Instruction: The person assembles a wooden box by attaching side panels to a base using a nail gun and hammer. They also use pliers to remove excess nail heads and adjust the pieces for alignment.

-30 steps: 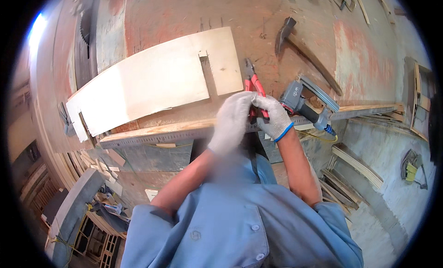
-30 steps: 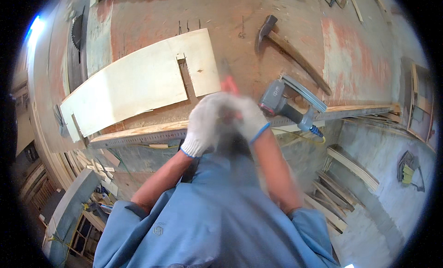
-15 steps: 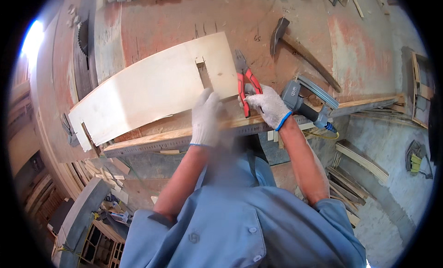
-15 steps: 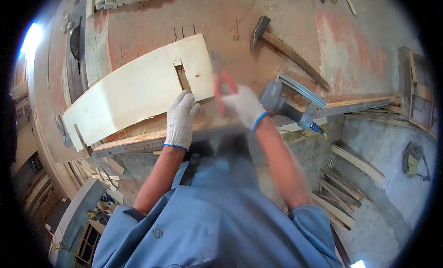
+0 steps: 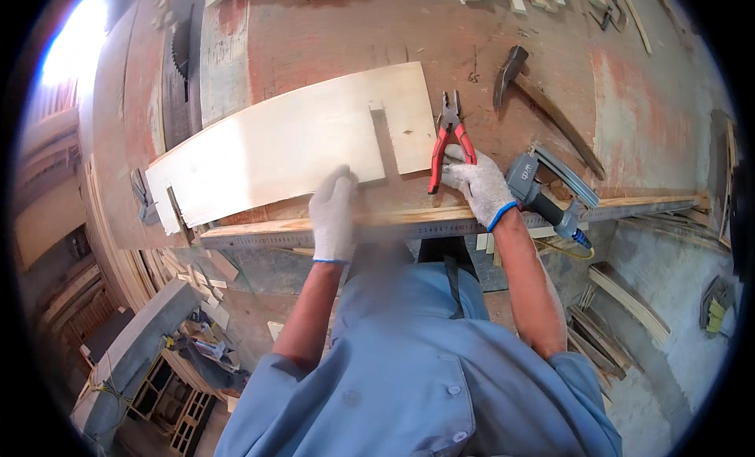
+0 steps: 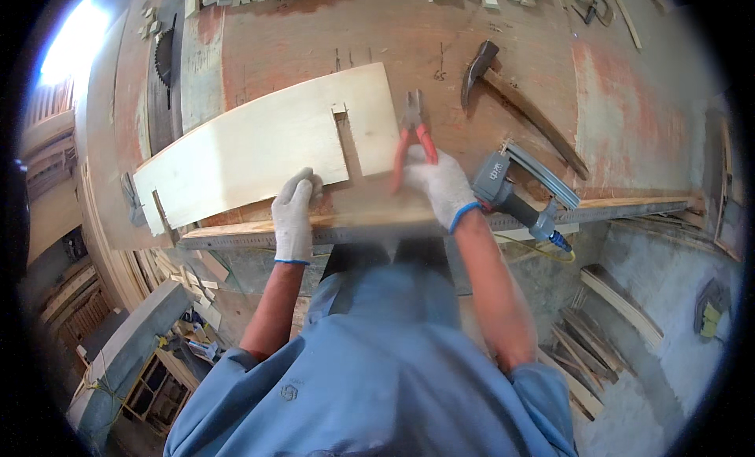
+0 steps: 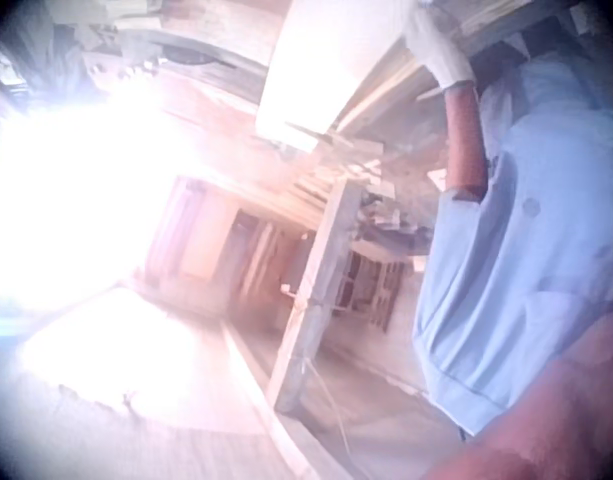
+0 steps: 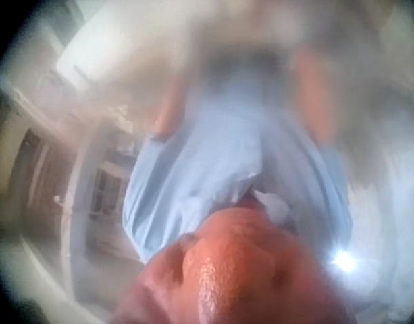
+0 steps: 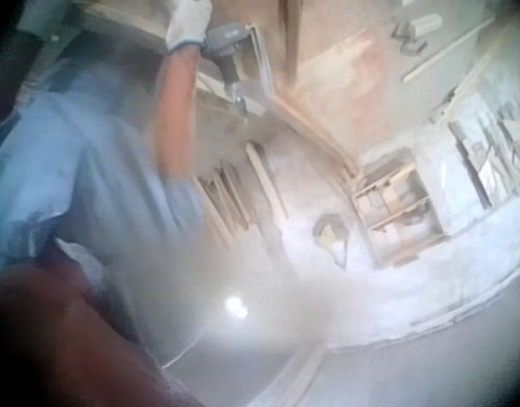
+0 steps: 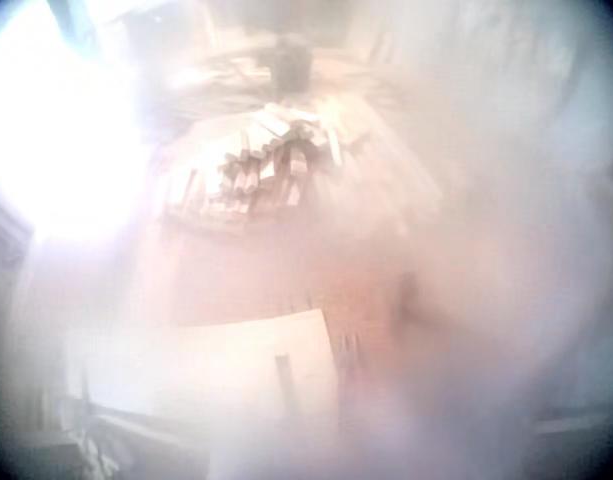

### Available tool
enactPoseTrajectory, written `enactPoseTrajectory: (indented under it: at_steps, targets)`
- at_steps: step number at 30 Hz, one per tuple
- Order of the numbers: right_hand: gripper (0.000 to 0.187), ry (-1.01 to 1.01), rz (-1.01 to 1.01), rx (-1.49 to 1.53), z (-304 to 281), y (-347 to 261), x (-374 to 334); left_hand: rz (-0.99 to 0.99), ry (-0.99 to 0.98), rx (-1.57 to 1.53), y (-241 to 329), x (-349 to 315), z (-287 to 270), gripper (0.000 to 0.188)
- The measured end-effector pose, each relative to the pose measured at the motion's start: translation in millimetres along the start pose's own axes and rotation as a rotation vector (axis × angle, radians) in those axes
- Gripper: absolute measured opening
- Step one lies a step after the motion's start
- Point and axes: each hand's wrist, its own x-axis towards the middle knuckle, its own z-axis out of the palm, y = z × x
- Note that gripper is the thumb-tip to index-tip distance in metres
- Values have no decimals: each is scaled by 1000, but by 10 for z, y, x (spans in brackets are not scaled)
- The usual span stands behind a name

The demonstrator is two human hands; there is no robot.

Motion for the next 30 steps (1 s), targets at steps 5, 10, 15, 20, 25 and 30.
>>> enactPoseTrajectory:
  at_steps: [5,10,15,20,25,30]
  targets:
    - [38,43,269,589,1,-51,90,-242,-90,-821,-396,-10,-59,30]
    - [31,56,209,558,-34,79,118,-295,67,-894,-242,-108,205,38]
    - [22,-10,306,550,-138,49,186,-42,-186,278,56,-38,11,44]
    - [23,31,323,446,-129,30,329,1031,201,1098,695,895,267,46]
    - [26,64,296,494,-99,117,284,958,120,1356,804,1399,596,46]
    - [26,140,262,539,-33,97,261,683,43,1452,1130,1558,711,51]
